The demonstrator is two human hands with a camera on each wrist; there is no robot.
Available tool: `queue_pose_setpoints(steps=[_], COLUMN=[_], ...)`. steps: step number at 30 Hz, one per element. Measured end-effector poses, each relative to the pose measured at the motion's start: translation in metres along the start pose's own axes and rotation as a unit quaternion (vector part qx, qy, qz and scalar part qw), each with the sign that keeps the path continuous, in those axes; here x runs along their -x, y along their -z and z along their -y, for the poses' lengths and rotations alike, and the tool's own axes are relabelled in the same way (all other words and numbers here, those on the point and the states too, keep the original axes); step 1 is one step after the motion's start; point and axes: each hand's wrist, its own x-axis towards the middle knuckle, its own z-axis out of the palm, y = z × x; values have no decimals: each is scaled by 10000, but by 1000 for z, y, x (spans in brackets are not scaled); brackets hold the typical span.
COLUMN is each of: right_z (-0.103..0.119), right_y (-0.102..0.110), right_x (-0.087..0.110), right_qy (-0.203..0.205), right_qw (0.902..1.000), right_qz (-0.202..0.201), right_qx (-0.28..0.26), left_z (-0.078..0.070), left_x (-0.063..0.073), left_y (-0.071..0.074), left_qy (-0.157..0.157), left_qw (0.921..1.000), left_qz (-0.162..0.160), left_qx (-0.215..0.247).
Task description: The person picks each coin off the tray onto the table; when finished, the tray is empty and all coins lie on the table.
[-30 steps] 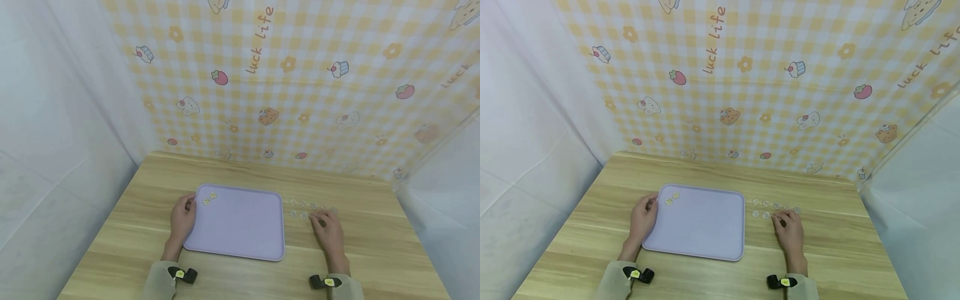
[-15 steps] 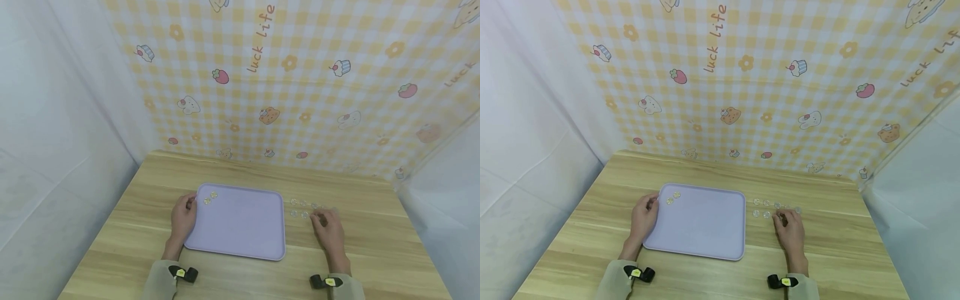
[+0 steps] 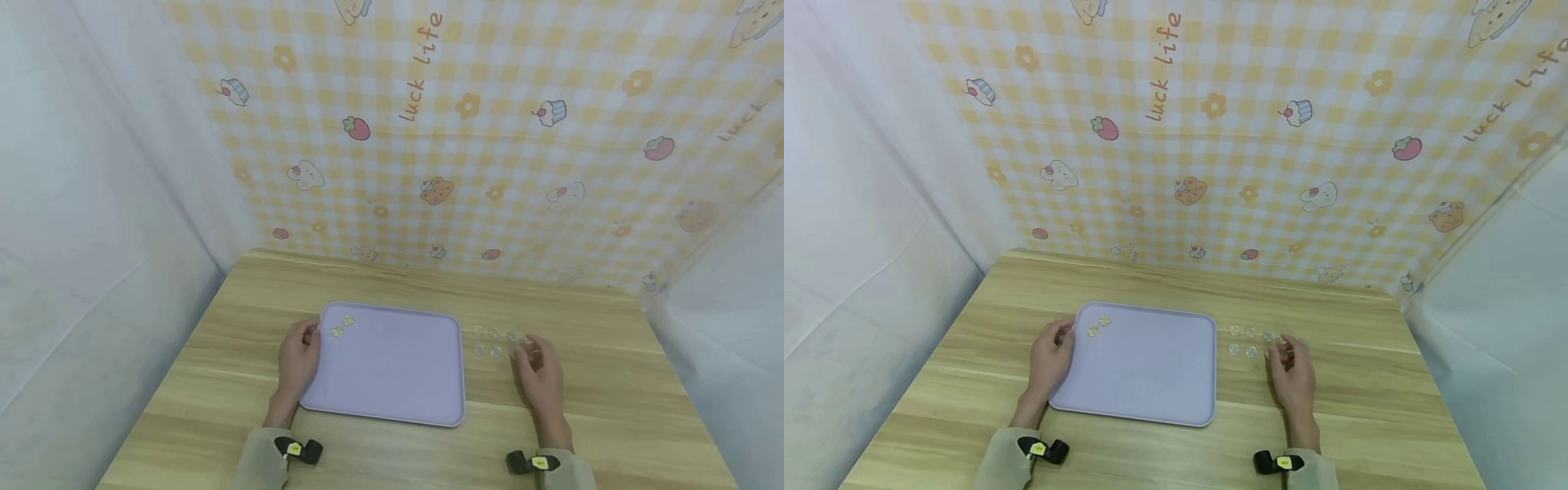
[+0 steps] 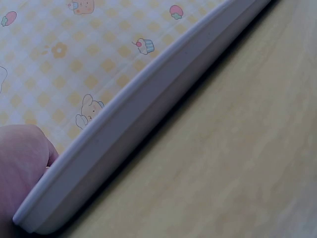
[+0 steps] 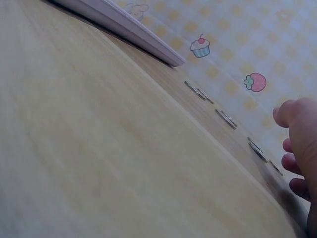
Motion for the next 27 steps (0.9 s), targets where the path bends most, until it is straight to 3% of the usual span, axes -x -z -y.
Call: queue_pose_setpoints(steps=[6, 12, 21, 27], right_z=[-1, 1, 11, 14], right_y=[0, 1, 0, -2], right_x=[2, 3, 8, 10], right_qy=[335, 694, 685, 630], right_qw=[9973, 9937, 9909, 9923], right_qz=[-456, -552, -590, -542], right_qx=[-462, -681, -996, -915], left_z=[1, 1, 1, 1], left_x=[0, 1, 0, 0], left_y=[0, 0, 1, 2], left_qy=[50, 88, 38, -8], left_qw=[10000, 9999, 10000, 10000], left_qz=[58, 87, 31, 49], left_qx=[-44, -49, -68, -25])
